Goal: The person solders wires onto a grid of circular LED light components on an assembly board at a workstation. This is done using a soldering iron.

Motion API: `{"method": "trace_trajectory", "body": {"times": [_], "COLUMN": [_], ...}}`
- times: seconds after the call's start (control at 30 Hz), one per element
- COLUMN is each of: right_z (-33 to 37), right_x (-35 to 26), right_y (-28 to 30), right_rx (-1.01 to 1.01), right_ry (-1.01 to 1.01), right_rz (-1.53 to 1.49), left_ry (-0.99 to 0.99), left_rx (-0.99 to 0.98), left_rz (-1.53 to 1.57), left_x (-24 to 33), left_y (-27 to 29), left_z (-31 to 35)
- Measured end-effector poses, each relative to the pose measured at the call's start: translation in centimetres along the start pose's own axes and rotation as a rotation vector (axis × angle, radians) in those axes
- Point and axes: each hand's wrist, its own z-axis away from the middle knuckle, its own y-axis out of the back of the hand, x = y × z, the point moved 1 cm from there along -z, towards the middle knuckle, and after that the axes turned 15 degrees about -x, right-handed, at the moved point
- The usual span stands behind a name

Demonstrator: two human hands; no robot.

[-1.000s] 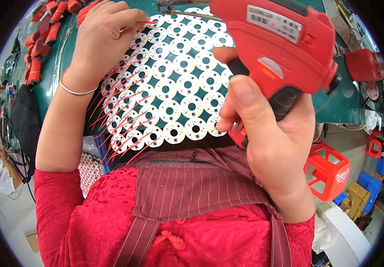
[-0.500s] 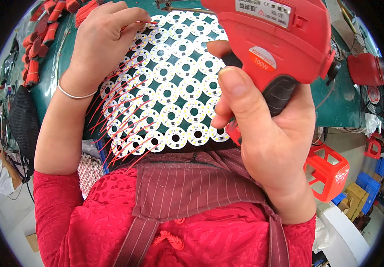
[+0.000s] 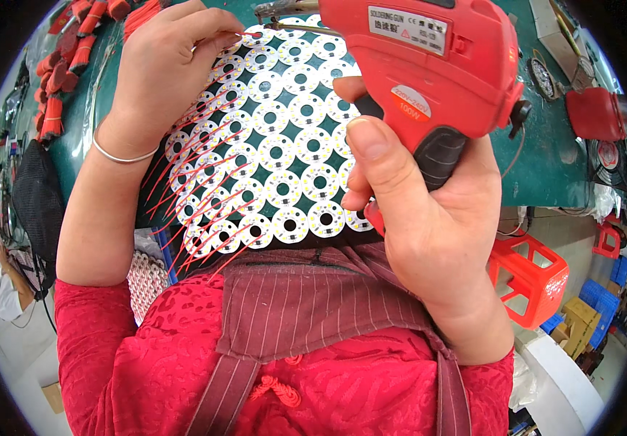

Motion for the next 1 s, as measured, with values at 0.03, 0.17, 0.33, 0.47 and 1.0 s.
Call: {"method": "trace_trajectory", "body": {"times": [0.03, 0.17, 0.33, 0.47, 1.0], "right_z": [0.0, -0.1, 0.1, 0.1, -0.1], "right_x": [0.0, -0.3, -0.3, -0.1, 0.3], "right_y": [0.0, -0.1, -0.3, -0.3, -0.1], "right_rx": [-0.004, 0.025, 0.011, 0.004, -0.023], "right_ry": [0.006, 0.001, -0.018, -0.031, -0.049], "right_rz": [0.002, 0.005, -0.011, 0.001, 0.033], "left_ry": [-0.026, -0.060, 0.000, -0.019, -0.011], "left_rx": [0.038, 0.015, -0.063, -0.063, -0.083], "left_rz": [0.040, 0.052, 0.116, 0.175, 0.162], "left_x": [-0.1, -0.1, 0.0, -0.7, -0.5], "left_y": [0.0, 0.0, 0.0, -0.6, -0.3], "left_z": [-0.1, -0.2, -0.3, -0.2, -0.5]}}
